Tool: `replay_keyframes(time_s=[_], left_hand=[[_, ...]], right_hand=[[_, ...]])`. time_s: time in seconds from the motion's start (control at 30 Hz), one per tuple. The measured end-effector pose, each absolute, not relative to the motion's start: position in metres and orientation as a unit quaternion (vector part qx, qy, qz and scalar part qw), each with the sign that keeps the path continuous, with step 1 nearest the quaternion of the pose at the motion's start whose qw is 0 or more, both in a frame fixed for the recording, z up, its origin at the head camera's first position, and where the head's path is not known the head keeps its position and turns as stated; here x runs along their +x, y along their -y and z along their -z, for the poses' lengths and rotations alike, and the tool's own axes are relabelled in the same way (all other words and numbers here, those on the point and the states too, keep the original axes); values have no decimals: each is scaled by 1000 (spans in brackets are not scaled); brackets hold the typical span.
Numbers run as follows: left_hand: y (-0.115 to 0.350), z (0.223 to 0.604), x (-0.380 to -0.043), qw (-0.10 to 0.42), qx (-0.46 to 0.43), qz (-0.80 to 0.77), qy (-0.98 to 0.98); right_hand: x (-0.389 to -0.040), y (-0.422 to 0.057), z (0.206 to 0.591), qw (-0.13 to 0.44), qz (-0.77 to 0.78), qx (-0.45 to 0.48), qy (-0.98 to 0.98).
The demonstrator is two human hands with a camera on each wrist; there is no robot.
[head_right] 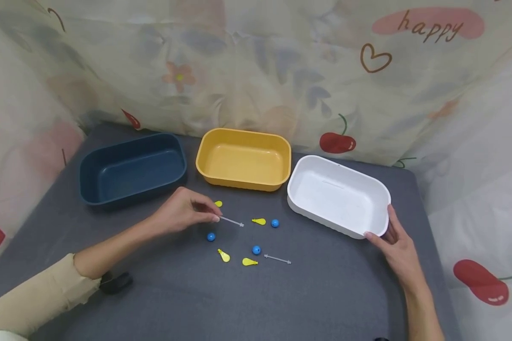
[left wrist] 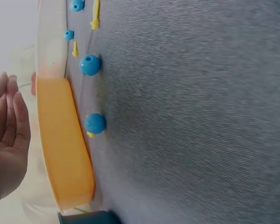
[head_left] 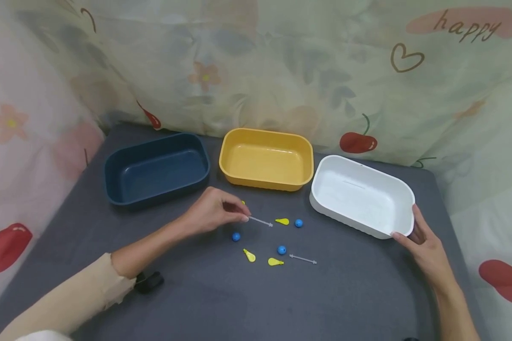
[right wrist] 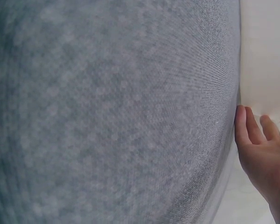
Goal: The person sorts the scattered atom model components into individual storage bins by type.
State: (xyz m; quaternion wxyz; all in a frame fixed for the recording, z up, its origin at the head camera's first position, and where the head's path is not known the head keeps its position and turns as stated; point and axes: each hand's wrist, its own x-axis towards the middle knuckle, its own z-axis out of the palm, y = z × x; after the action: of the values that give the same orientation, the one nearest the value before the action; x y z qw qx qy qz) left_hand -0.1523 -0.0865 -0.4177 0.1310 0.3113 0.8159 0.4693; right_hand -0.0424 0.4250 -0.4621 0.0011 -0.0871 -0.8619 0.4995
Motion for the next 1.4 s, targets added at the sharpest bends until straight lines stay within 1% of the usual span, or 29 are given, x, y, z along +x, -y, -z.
replay_keyframes(time_s=[0.13, 0.53, 0.8, 0.93, 1.03, 1.17, 1.4], left_hand=[[77, 414, -156, 129, 318, -467, -815], [36, 405, -175, 87, 361, -471, -800], [11, 404, -184, 86, 386, -467, -791], [0, 402, -188, 74, 391, -459, -794], [-9, 400, -193, 66, 394, -456, -795], [-21, 398, -199, 69, 401, -449, -796], [-46, 395, -205, 94, 403, -429, -803]], right_hand=[[-42, -425, 461, -1, -490, -89, 867], [-43, -426, 462, 5, -493, -86, 866], [-44, -427, 463, 5, -522, -83, 849], [-44, -428, 464, 7, -539, -79, 838], [-44, -428, 464, 6, -522, -77, 849], [-44, -428, 463, 6, -503, -79, 861], [-44, -428, 464, 4, -539, -83, 838]])
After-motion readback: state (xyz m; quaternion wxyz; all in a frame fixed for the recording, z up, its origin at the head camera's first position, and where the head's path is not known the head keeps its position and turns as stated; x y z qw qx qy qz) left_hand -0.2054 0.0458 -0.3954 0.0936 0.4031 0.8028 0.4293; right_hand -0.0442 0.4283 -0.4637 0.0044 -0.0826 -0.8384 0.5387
